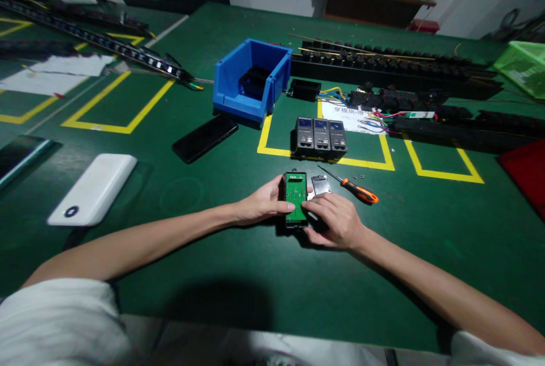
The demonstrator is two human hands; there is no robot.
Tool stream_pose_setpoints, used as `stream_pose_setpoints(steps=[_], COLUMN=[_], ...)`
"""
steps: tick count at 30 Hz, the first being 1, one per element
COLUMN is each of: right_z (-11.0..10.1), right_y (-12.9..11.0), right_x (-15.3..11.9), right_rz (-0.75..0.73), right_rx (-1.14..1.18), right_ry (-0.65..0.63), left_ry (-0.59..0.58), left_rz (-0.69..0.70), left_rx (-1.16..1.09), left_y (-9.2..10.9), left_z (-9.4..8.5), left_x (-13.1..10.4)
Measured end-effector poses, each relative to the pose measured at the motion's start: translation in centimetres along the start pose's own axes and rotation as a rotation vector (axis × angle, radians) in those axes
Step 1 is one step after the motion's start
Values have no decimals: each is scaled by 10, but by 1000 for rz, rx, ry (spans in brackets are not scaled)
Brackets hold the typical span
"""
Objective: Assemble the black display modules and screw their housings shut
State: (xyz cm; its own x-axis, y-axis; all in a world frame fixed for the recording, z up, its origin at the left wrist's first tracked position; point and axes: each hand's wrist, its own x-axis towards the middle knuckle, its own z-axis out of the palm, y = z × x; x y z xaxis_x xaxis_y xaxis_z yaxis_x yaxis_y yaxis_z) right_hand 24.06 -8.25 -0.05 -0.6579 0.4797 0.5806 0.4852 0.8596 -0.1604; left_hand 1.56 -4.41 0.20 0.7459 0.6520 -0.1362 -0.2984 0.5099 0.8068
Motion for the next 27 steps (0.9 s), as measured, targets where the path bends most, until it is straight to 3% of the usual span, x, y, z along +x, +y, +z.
stream_pose_setpoints(steps=[10, 14, 18, 21, 23, 27], right_z=[-1, 0, -9, -31, -49, -76], right_y=[0, 0, 5, 15, 23, 36], right_x=[3, 2, 7, 14, 19, 22], right_rz=[-14, 2, 133, 239, 287, 343], right_rx=[30, 110, 186, 80, 34, 2], right_ry=[-59, -28, 39, 95, 30, -227], left_ry=[101, 101, 99, 75, 62, 38], left_rz=[-60, -84, -98, -103, -102, -99], left_rx=[-20, -37, -92, -122, -130, -146], left_y=[0, 1, 3, 5, 6, 6], left_z=[1, 1, 1, 2, 2, 2], left_x=[-1, -2, -2, -2, -2, -3])
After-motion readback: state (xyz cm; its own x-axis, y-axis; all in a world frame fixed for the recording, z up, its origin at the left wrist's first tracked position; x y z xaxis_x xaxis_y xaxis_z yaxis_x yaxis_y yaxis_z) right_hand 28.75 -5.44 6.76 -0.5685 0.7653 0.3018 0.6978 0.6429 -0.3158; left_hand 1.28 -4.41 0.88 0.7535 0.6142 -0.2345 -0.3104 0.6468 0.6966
